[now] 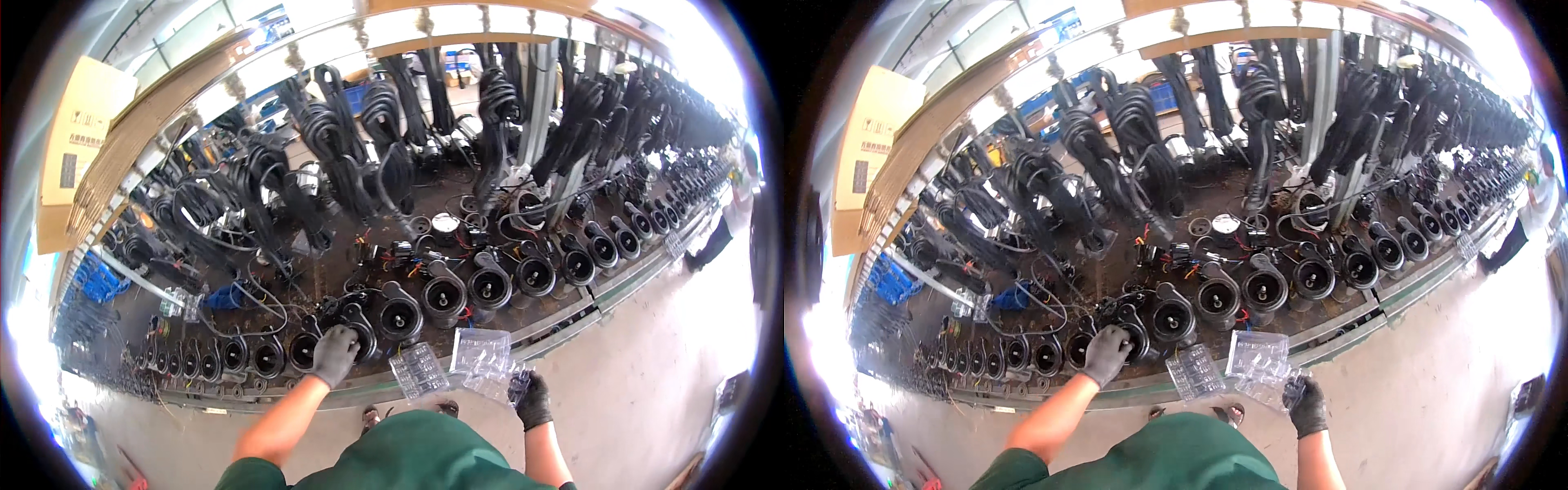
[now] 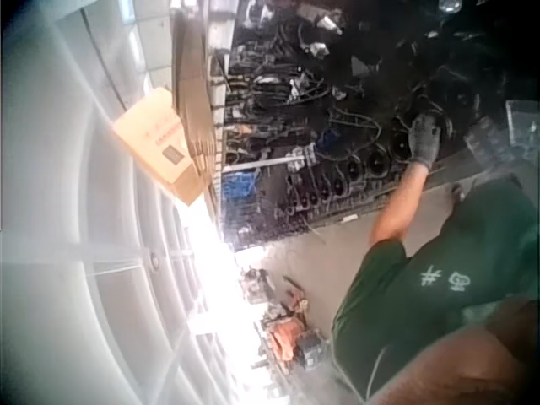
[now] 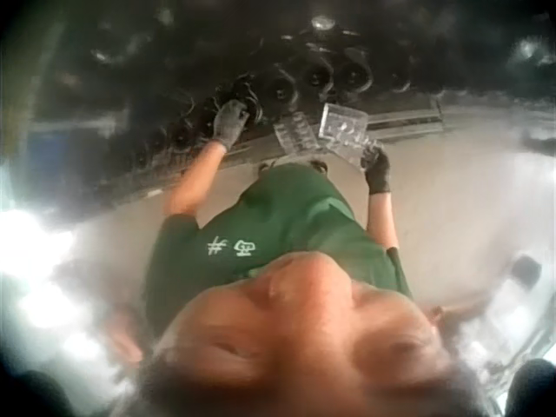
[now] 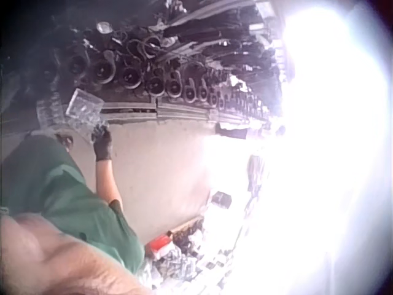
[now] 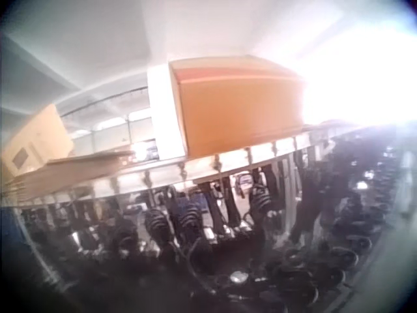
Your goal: The person walks along an assembly line, removes mechanical seal components from plastic packaging, and installs them one by one into pump housings by hand.
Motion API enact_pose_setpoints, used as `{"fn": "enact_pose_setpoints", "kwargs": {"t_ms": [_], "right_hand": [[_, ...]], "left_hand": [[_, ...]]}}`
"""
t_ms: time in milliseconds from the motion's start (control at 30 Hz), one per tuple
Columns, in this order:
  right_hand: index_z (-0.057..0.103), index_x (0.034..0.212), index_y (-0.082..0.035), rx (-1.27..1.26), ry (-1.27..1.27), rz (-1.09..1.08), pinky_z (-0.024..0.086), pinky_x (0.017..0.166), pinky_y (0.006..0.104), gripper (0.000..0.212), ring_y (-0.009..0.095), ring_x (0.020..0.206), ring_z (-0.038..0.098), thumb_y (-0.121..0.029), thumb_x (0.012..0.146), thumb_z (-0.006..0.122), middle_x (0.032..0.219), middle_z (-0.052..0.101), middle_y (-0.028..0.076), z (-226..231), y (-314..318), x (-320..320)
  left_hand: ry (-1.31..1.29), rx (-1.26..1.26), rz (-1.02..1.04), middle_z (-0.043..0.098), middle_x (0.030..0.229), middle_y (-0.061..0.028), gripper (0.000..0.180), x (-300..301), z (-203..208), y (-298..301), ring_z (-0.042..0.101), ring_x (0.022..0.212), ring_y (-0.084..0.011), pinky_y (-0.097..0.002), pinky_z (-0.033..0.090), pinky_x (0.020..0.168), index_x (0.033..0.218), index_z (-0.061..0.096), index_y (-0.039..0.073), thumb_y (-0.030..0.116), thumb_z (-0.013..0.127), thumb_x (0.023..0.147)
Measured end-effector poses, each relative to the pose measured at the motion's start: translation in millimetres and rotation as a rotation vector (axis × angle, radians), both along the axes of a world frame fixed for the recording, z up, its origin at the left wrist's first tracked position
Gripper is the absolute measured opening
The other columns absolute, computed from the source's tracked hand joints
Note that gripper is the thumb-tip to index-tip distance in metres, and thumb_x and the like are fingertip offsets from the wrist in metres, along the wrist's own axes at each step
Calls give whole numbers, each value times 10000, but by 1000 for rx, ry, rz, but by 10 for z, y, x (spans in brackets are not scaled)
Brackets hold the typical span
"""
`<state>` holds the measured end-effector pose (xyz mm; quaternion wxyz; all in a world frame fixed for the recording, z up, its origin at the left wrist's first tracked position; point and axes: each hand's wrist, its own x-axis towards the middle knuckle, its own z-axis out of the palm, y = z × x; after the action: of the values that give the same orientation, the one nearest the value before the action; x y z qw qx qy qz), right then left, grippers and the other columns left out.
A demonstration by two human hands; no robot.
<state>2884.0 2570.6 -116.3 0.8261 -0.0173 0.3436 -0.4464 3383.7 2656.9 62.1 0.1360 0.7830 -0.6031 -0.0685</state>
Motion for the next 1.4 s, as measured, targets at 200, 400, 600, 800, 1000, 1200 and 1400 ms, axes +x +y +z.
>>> {"fn": "enact_pose_setpoints", "kwargs": {"t_ms": [200,400,600,800,1000,1200,1400], "right_hand": [[677,975,-148,-32,86,103,554,701,430,254,289,820,673,-382,975,579,954,712,93,-68,-73,-326],[661,1125,-210,18,255,-50,557,763,407,236,262,924,687,-394,1009,568,1070,731,84,-53,-157,-388],[641,1163,-143,118,130,-122,539,815,406,284,305,978,635,-269,910,657,1161,681,119,-337,258,-336],[625,1122,-117,120,207,-89,538,855,414,266,280,970,642,-243,906,712,1116,681,106,-127,345,-135],[632,1135,-140,11,248,-37,548,871,428,238,281,987,654,-204,918,703,1082,690,94,62,109,23],[632,1168,-184,-72,228,-13,573,778,406,245,258,919,679,-172,932,698,1068,695,95,-117,-4,-129],[584,1200,-155,-97,389,-63,552,668,326,340,218,845,668,-11,919,707,1000,677,102,115,-118,292]], "left_hand": [[247,-132,70,663,919,-195,191,-540,-752,671,634,909,-394,-508,506,858,877,657,45,228,691,921],[478,-15,183,637,880,-221,245,-600,-1631,874,618,838,-405,-506,490,743,894,608,-16,211,695,922],[680,164,426,699,1042,-160,283,-658,-1815,497,684,944,-298,-433,543,832,1076,656,22,253,715,923],[1028,441,612,673,1374,-105,584,-856,-2001,154,636,1240,-297,-452,499,1037,1381,661,99,462,721,928],[1064,295,451,731,1245,-132,606,-730,-2757,192,653,1208,-290,-447,530,1025,1331,678,84,340,854,811],[1583,265,740,742,1093,-118,394,-935,-2349,6,737,936,-291,-409,614,858,1243,685,82,143,768,863],[1952,-2,572,704,1218,-113,498,-815,-2025,151,708,1075,-294,-462,608,948,1355,581,50,54,672,866]]}}
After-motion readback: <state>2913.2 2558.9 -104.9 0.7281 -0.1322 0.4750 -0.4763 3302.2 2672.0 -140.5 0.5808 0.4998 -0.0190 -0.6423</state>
